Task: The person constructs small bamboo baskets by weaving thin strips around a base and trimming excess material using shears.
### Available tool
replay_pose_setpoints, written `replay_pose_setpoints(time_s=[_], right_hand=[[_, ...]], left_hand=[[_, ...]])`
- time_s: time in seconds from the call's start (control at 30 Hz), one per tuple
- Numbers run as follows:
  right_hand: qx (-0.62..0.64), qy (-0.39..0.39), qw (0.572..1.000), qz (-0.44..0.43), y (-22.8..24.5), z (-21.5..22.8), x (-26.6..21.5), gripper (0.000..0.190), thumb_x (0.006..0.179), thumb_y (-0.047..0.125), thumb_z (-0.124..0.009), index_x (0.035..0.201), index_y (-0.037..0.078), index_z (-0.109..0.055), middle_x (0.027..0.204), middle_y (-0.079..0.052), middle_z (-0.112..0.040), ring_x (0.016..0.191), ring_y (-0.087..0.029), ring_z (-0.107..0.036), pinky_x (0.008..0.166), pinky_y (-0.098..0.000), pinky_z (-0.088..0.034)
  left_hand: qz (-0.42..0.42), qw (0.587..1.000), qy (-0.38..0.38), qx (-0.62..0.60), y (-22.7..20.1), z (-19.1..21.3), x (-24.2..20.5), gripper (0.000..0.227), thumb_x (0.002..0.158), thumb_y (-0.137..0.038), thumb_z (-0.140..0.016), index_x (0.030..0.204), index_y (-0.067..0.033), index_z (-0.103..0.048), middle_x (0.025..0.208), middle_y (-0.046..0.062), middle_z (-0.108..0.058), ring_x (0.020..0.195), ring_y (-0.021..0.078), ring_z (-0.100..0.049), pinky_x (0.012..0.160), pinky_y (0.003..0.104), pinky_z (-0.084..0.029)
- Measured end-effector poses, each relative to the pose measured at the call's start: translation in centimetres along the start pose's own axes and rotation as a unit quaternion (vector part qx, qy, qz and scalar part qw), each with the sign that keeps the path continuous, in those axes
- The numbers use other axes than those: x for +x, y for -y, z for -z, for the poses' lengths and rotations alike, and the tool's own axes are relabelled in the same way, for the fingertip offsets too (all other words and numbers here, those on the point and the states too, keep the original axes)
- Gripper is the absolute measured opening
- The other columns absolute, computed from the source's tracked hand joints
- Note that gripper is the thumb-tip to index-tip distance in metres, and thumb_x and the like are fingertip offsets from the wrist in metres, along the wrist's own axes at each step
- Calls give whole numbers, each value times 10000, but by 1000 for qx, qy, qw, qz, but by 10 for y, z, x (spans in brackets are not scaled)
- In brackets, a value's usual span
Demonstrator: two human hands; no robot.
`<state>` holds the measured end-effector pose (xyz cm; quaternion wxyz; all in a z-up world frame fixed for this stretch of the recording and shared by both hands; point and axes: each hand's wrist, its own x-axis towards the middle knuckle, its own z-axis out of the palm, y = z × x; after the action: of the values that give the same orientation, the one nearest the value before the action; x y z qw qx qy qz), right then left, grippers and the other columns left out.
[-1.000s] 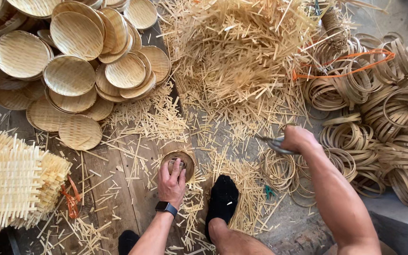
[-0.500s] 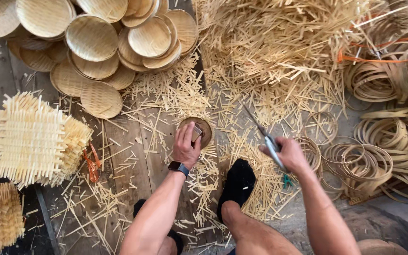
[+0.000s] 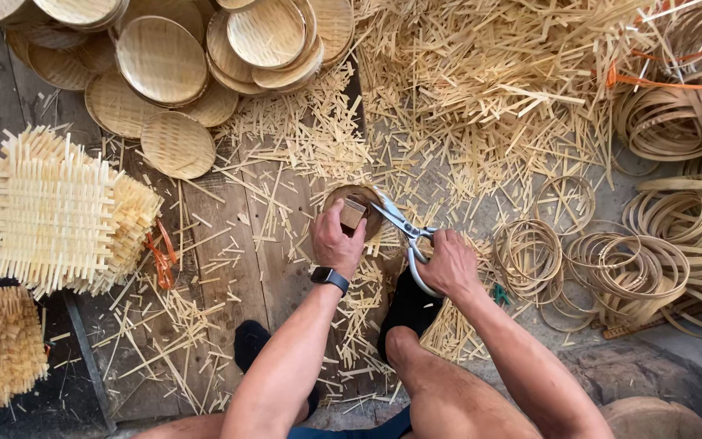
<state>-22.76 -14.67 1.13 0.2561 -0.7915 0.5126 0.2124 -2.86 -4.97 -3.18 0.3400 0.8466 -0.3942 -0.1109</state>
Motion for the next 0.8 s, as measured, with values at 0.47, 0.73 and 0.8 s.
replay_pose_setpoints(time_s=[0.47, 0.73, 0.8], right_hand=[[-84, -77, 992, 62, -24, -20, 34, 450, 932, 447, -589, 1062, 19, -642, 921, -169, -643, 799, -270, -631, 677, -418, -529], [-137, -114, 974, 137, -36, 6, 54, 549, 901, 521, -585, 1003, -15, -637, 862, -207, -628, 726, -273, -615, 616, -416, -531], [-181, -158, 957, 162, -25, 5, 58, 619, 836, 578, -581, 940, -30, -635, 833, -188, -641, 745, -278, -631, 669, -407, -543]], left_hand=[[14, 1000, 26, 4, 3, 0, 0, 650, 734, -194, -898, 1284, -44, -585, 1022, 168, -687, 989, 351, -642, 896, 468, -524], [-20, 997, 70, -17, 17, -2, 8, 658, 713, -149, -907, 1271, -43, -574, 1098, 173, -695, 1026, 324, -677, 917, 420, -562], [-3, 995, 98, -20, 18, -1, 10, 655, 718, -154, -910, 1272, -48, -576, 1093, 174, -697, 1021, 322, -676, 908, 423, -561]])
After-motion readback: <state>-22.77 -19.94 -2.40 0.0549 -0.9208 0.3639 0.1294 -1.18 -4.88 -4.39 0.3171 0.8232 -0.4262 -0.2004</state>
